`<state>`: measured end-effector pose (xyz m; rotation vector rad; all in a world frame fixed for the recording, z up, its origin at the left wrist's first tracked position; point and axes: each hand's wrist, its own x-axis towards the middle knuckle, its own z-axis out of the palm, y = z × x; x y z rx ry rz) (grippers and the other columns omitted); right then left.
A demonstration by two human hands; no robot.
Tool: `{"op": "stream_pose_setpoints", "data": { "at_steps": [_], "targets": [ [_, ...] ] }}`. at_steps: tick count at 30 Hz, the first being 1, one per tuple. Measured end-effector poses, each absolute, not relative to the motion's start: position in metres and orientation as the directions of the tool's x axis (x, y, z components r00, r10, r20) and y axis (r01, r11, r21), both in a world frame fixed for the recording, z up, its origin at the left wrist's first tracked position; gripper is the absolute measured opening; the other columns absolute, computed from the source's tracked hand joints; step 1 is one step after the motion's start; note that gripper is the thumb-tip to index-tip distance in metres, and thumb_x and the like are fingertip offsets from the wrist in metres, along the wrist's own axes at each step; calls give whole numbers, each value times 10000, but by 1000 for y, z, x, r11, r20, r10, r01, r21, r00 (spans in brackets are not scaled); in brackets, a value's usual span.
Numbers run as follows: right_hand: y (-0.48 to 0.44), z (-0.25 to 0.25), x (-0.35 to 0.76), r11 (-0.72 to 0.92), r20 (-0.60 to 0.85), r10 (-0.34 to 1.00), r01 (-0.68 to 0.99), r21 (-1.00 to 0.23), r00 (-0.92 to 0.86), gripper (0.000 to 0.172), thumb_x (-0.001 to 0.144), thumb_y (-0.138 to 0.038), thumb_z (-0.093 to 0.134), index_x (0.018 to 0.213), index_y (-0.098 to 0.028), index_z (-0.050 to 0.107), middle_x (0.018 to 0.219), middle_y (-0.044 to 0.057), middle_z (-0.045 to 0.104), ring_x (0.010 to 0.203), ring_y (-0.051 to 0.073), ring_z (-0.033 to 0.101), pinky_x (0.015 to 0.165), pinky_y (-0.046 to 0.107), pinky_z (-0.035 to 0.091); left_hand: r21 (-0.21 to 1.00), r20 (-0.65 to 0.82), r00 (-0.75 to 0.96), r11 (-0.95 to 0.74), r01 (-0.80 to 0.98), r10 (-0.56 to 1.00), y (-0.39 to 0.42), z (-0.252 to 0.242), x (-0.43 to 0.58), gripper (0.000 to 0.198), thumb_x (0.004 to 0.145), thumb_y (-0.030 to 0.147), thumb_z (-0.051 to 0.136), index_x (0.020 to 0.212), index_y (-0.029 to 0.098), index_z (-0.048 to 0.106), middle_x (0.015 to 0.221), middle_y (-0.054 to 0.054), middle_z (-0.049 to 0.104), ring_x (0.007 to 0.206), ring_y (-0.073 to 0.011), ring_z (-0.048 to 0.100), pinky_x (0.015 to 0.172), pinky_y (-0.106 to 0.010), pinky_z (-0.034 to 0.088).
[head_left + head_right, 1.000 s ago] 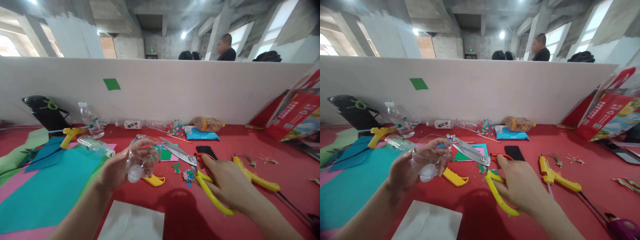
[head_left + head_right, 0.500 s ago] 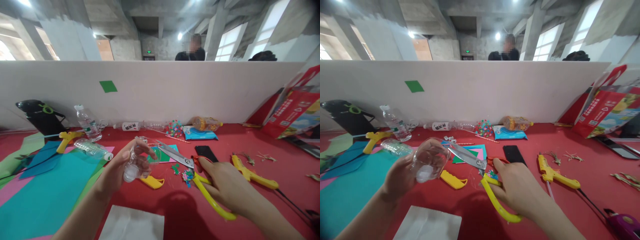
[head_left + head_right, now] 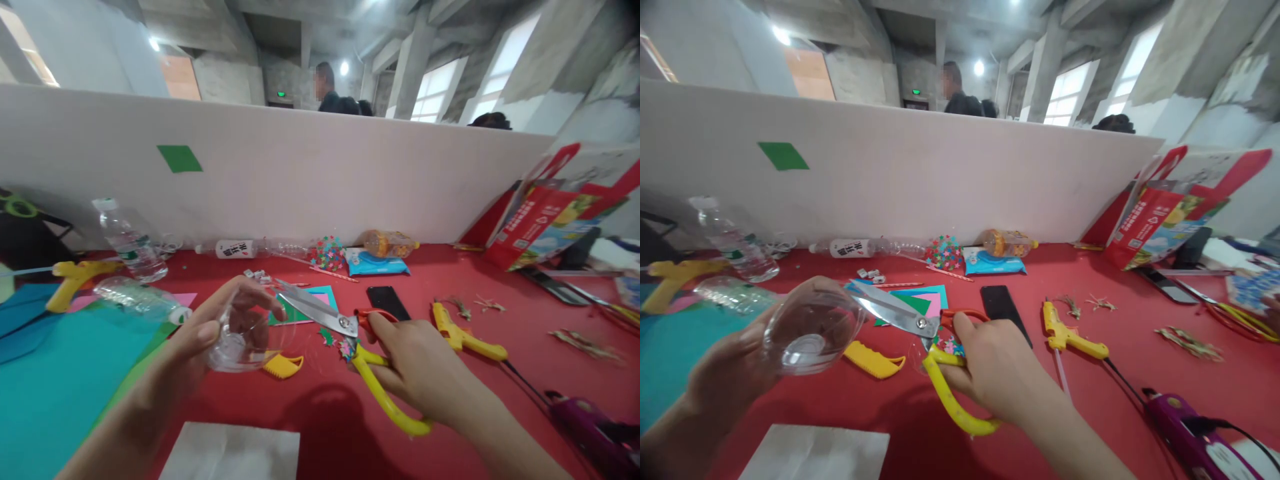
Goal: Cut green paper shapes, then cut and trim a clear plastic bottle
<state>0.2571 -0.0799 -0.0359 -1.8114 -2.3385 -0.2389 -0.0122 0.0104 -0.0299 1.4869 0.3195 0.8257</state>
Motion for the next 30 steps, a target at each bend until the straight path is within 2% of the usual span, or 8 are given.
{"op": "stream_pose_setpoints", "data": {
  "at_steps": [5,11,19,22,26,30],
  "targets": [
    [-78,-46,261,242,237,941,970,23,-241,270,872,-445,610,842,-183,550,580,39,677,479,245,623,478,286,94,941,323,697,-136,-310,640,17,-38,-14,377,803,490,580,1090,256,652,1072,-92,668,642,-168,560,482,-276,458],
    [-76,-53,266,255,253,930,964,72,-265,254,867,-413,630,818,-186,527,576,38,669,485,242,631,487,294,84,950,297,720,-114,-292,627,19,-44,-17,463,810,535,560,1145,218,602,1151,-124,634,675,-181,561,520,-296,451],
    [-74,-59,266,314,312,891,944,100,-330,281,929,-452,493,795,-206,488,512,32,628,424,237,604,481,286,117,948,317,730,-170,-270,606,17,-40,-15,527,825,586,521,1158,182,582,1017,-82,624,687,-159,542,560,-260,437],
    [-72,-60,266,320,313,889,943,96,-334,255,939,-424,475,806,-206,485,527,38,637,438,237,611,488,292,125,945,318,724,-142,-295,612,17,-42,-18,539,807,582,550,1148,166,589,950,-79,631,675,-155,545,563,-251,431],
    [-74,-57,267,329,300,894,942,68,-334,225,914,-409,509,826,-203,492,555,33,648,466,225,614,497,306,112,935,296,750,-21,-353,591,17,-43,-19,517,805,571,579,1141,178,617,1011,-103,651,650,-151,556,539,-248,428],
    [-77,-54,266,323,257,911,945,48,-324,185,881,-370,544,843,-194,499,584,36,659,492,232,624,495,304,102,912,302,750,52,-408,589,13,-40,-14,479,813,551,601,1114,185,667,922,-86,678,604,-148,558,517,-242,435]
  ]
}}
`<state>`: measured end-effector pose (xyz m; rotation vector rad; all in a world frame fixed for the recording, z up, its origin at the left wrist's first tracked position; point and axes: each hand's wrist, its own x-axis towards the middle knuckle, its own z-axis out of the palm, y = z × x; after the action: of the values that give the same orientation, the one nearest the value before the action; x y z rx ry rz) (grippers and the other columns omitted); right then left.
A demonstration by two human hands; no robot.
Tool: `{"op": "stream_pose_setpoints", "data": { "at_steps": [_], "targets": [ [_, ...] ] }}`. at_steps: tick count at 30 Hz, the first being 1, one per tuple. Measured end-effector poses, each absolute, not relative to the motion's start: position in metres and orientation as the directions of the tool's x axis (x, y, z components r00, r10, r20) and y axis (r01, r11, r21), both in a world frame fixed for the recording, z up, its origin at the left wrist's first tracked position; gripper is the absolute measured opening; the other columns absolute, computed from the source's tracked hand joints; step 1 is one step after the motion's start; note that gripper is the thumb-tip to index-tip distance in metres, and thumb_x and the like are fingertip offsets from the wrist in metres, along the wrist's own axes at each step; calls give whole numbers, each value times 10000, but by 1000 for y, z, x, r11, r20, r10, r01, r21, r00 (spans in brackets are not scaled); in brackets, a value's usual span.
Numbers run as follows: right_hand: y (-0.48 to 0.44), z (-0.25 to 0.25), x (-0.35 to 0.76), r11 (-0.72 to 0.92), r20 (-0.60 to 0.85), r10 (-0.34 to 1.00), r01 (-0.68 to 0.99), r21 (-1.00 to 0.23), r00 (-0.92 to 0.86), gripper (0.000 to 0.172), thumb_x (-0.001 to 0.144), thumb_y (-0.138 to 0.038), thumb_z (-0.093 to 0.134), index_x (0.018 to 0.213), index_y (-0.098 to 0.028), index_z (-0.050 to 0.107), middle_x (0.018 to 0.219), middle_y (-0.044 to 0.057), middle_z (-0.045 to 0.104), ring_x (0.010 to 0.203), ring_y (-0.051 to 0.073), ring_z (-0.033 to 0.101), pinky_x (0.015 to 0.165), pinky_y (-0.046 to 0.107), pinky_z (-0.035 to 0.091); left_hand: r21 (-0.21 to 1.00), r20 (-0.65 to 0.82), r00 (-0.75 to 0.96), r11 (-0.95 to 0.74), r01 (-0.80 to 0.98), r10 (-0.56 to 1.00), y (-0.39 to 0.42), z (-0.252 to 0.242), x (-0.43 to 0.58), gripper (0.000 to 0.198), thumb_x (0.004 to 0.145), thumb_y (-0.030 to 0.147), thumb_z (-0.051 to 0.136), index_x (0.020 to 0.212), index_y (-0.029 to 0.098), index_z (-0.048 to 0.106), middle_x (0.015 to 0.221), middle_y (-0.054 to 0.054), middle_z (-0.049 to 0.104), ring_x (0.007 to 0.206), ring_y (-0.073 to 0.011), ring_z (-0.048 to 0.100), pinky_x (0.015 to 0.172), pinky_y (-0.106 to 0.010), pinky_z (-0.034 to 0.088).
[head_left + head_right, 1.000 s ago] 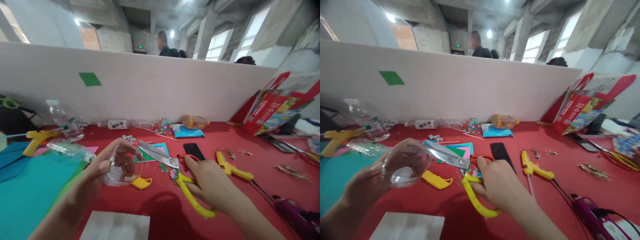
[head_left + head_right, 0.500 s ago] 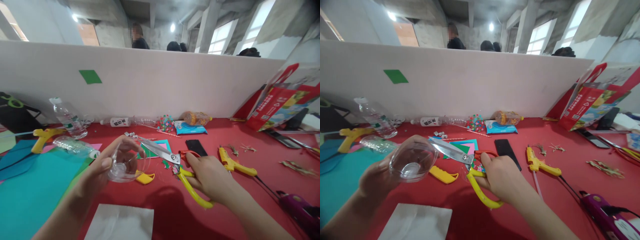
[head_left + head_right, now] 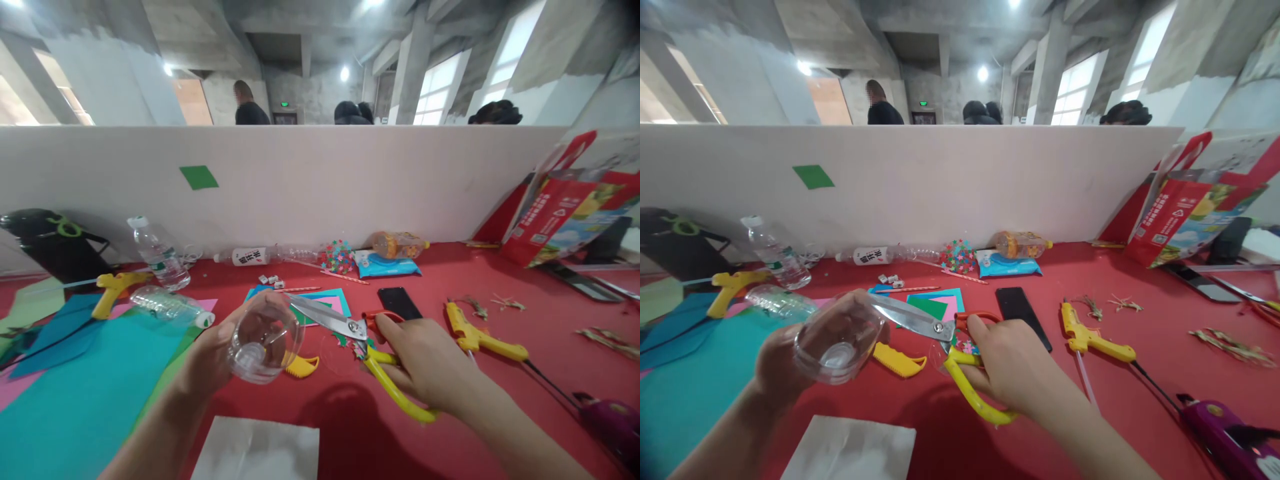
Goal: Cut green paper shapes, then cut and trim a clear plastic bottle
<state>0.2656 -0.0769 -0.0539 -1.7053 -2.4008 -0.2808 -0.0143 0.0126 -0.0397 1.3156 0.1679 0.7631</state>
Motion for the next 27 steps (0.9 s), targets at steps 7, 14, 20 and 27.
{"op": "stream_pose_setpoints", "data": {
  "at_steps": [7,14,20,27],
  "targets": [
    [-74,-61,263,301,267,912,950,83,-312,243,875,-412,599,828,-189,516,572,40,672,471,242,638,487,302,92,904,313,725,43,-426,614,11,-39,-13,414,810,501,622,1059,179,698,907,-77,675,622,-144,581,523,-228,438],
    [-74,-58,263,322,329,880,940,113,-342,228,871,-395,583,781,-211,483,524,23,656,430,228,623,479,295,96,925,282,748,36,-378,601,12,-37,-14,469,780,567,624,1035,175,644,880,-84,665,570,-131,520,502,-233,406],
    [-76,-53,263,326,302,891,941,93,-339,205,888,-400,520,832,-204,491,540,22,649,439,230,610,483,301,79,930,260,782,70,-361,566,15,-48,-14,453,797,547,606,1060,182,647,938,-94,681,597,-138,535,527,-241,414],
    [-75,-54,263,334,298,887,936,111,-352,293,869,-470,603,800,-205,497,535,20,653,443,237,628,481,290,99,934,248,787,75,-348,565,10,-40,-10,467,770,565,634,1028,180,690,905,-96,704,569,-143,547,489,-235,383]
  ]
}}
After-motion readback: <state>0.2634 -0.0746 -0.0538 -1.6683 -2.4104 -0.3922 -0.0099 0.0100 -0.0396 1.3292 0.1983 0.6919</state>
